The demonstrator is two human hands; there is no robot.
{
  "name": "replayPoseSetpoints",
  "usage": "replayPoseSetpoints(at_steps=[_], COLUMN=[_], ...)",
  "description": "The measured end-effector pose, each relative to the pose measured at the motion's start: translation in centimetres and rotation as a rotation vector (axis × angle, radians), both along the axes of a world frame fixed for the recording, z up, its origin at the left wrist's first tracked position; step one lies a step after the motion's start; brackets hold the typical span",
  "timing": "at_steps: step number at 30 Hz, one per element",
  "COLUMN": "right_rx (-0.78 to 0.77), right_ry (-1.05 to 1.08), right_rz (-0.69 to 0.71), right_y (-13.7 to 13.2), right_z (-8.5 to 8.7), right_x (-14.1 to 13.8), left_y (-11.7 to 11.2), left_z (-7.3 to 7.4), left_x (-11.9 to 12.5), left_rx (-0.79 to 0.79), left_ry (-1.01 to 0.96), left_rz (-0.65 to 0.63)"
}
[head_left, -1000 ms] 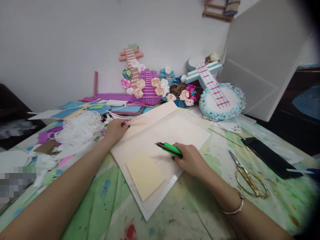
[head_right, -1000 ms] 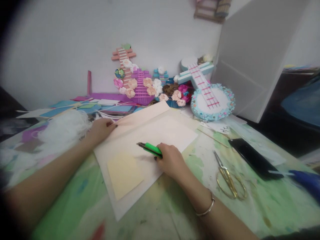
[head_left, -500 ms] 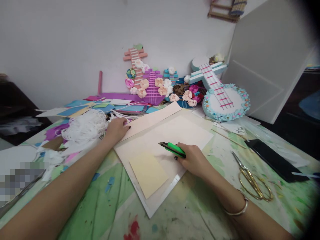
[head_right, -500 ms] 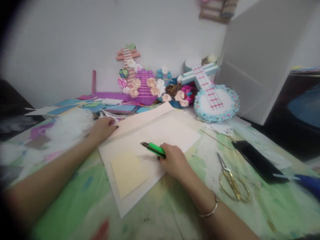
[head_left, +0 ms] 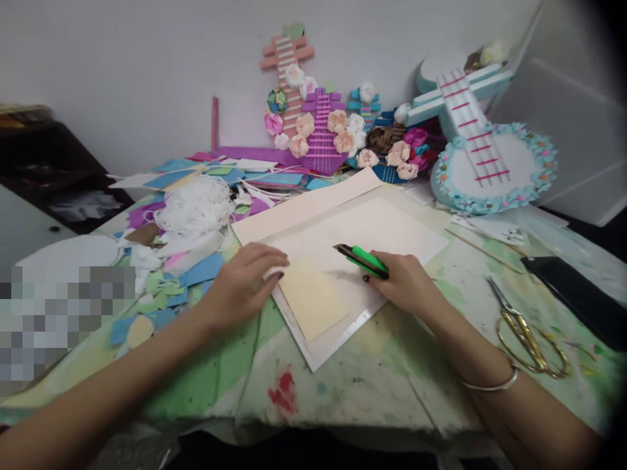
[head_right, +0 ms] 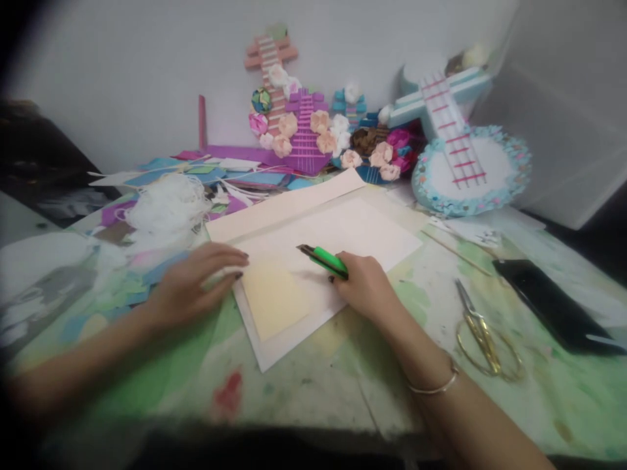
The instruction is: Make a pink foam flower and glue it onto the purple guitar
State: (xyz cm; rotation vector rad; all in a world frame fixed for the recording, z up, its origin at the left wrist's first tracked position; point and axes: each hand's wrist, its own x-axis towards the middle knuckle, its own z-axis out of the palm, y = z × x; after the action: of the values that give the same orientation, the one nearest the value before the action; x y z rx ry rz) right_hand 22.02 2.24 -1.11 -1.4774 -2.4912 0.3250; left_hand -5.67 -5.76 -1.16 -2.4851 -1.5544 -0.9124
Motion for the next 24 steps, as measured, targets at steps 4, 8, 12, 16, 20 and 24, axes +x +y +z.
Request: replayPoseSetpoints(at_steps=[4, 8, 12, 16, 20, 24], right_rx=[0.012, 0.022, 0.026, 0.022, 0.026, 0.097], right_ry=[-0.004, -0.015, -0.028, -0.035, -0.026, 0.087], right_rz=[0.008, 0.009, -0.006, -0.018, -0.017, -0.008], right_y=[0.1, 0.2, 0.2, 0.2, 0.1, -0.6], right_z=[-0.1, -0.1, -0.1, -0.1, 0.0, 0.4], right_x=[0.1, 0.2, 0.1, 0.0, 0.0, -0.1], left_y=[-5.3, -8.4, -9.2, -9.6, -9.9, -9.8], left_z=[-1.4, -2.7, -3.6, -3.9, -4.0, -4.1], left_x=[2.2, 4.9, 6.2, 6.2, 6.2, 6.6], left_rx=[-0.041, -0.114, -0.145, -0.139, -0.119, -0.105], left_ry=[0.152, 0.269, 0.291, 0.259, 0.243, 0.205], left_rz=[-0.133, -0.083, -0.044, -0.048, -0.029, 0.007])
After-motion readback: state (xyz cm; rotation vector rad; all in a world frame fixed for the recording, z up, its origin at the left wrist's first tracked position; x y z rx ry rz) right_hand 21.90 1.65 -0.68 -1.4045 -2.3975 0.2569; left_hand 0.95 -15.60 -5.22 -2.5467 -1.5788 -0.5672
